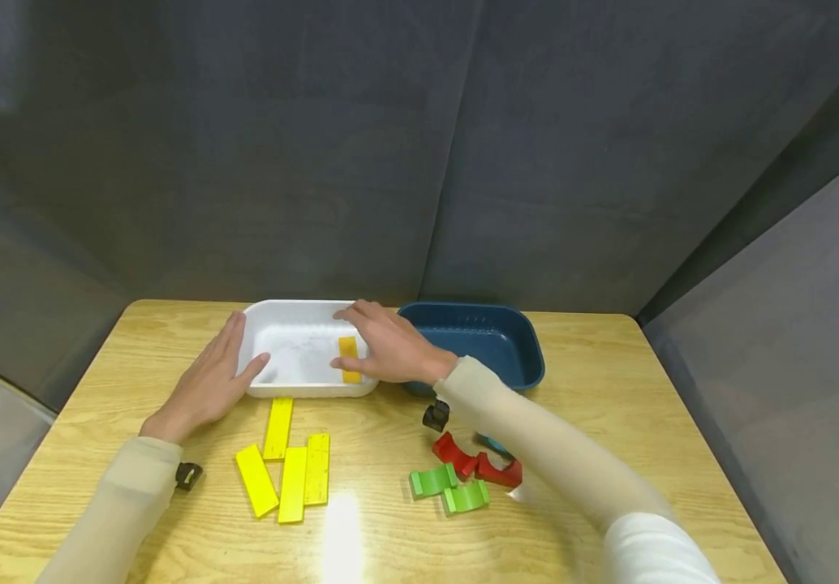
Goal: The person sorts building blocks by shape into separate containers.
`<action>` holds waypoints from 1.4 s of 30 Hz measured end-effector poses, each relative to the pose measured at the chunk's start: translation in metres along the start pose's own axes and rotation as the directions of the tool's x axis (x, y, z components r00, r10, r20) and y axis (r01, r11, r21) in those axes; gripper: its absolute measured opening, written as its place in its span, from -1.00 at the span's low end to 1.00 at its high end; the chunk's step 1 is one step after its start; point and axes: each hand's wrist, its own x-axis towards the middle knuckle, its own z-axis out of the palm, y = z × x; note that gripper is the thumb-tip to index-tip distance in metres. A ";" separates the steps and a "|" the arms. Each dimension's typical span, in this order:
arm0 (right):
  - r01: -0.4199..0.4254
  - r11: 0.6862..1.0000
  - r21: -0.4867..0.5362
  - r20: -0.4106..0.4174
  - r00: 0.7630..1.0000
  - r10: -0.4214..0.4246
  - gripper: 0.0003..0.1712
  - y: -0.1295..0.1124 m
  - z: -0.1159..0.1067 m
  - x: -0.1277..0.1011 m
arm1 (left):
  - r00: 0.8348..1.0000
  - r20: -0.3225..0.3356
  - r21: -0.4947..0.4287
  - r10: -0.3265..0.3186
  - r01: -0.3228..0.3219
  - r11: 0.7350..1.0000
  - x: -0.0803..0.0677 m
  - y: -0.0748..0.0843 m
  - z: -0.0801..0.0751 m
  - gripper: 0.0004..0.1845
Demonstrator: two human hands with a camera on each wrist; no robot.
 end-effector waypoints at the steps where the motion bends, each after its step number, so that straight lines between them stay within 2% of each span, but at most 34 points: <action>1: 0.006 1.000 -0.002 -0.005 1.000 -0.006 -0.11 0.000 0.000 -0.001 | 1.000 0.000 -0.002 0.002 -0.002 1.000 0.000 0.000 0.000 0.02; 9: 0.041 0.999 -0.016 -0.049 0.998 -0.042 -0.13 -0.005 -0.003 -0.015 | 1.000 -0.002 -0.010 -0.001 0.001 1.000 0.000 0.002 0.002 0.02; 26: 0.097 0.995 0.028 -0.118 0.989 -0.093 -0.17 -0.021 -0.008 -0.041 | 1.000 -0.022 -0.004 0.010 -0.011 1.000 0.002 0.001 0.006 0.02; 42: 0.109 0.992 0.058 -0.126 0.987 -0.101 -0.15 -0.032 -0.005 -0.057 | 0.999 -0.033 0.005 0.015 -0.014 1.000 0.003 0.000 0.005 0.02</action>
